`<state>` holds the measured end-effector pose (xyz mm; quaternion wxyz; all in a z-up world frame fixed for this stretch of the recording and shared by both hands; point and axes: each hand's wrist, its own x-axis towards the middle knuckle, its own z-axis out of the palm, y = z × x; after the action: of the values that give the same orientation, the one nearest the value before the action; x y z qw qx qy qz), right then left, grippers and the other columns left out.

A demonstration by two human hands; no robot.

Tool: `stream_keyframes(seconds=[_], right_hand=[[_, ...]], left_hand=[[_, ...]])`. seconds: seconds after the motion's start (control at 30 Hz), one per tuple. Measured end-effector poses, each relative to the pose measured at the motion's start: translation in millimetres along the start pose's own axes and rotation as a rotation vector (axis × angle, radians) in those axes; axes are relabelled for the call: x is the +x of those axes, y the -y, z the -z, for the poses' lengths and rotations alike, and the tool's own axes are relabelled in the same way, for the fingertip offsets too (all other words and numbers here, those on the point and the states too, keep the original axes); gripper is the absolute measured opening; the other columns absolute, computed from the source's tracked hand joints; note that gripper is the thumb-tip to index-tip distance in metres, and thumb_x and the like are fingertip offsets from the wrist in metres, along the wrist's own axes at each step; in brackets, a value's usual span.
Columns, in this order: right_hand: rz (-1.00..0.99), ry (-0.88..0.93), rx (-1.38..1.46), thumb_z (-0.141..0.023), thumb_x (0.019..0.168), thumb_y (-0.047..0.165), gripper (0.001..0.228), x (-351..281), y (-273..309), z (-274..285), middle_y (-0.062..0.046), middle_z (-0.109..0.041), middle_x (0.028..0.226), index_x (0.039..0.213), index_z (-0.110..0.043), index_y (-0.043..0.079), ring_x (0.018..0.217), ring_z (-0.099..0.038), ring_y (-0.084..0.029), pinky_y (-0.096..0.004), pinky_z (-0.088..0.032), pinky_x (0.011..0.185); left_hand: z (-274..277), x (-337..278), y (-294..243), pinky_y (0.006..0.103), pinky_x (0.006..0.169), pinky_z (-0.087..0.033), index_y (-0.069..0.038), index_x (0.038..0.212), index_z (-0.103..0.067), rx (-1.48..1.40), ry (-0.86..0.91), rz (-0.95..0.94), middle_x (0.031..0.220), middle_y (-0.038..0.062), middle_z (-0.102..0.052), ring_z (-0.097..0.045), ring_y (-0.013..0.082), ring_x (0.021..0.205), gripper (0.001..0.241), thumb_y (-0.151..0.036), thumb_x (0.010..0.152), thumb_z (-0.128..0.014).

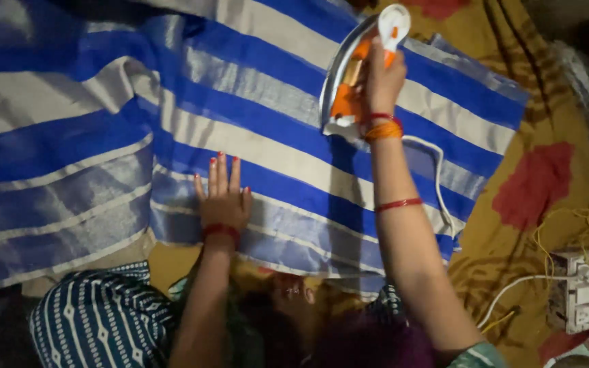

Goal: The recorder is ironing a blue and silver striped cloth on a bed.

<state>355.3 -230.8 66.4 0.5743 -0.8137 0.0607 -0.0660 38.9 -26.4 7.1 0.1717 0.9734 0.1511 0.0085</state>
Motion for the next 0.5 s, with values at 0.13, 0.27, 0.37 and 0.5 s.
stream_keyframes(seconds=[0.13,0.27,0.37,0.5], right_hand=[[-0.084,0.101,0.176,-0.066,0.103,0.037,0.033,-4,16,12,0.0,-0.059,0.063,0.096,-0.058,0.006,0.045,-0.054,-0.008,-0.026,-0.043,0.039],[-0.129,0.251,0.046,-0.063,0.102,0.038,0.03,-54,30,22,0.003,-0.058,0.062,0.102,-0.06,0.008,0.044,-0.054,-0.006,-0.024,-0.041,0.038],[-0.169,0.285,0.011,-0.064,0.099,0.037,0.032,-101,35,19,0.001,-0.057,0.063,0.105,-0.061,0.006,0.045,-0.054,-0.008,-0.027,-0.041,0.039],[-0.049,0.28,-0.132,-0.069,0.099,0.038,0.035,-98,14,13,-0.004,-0.067,0.075,0.106,-0.064,0.004,0.061,-0.064,-0.018,-0.035,-0.05,0.053]], left_hand=[[-1,1,-2,0.062,0.121,-0.017,-0.012,0.16,-0.039,0.014,-0.001,-0.019,0.167,0.016,-0.032,-0.031,0.0314,0.153,0.072,-0.037,0.093,-0.055],[0,-3,-4,0.0607,0.124,-0.019,-0.013,0.159,-0.043,0.015,-0.058,-0.016,0.167,0.015,-0.035,-0.033,0.0294,0.154,0.072,-0.036,0.092,-0.057],[-1,-4,-4,0.0607,0.124,-0.019,-0.013,0.159,-0.045,0.024,-0.081,-0.029,0.166,0.015,-0.036,-0.034,0.0294,0.154,0.071,-0.036,0.092,-0.058],[4,-1,-6,0.0613,0.123,-0.019,-0.012,0.158,-0.044,0.044,-0.057,-0.041,0.166,0.017,-0.036,-0.034,0.0308,0.153,0.071,-0.036,0.092,-0.057]])
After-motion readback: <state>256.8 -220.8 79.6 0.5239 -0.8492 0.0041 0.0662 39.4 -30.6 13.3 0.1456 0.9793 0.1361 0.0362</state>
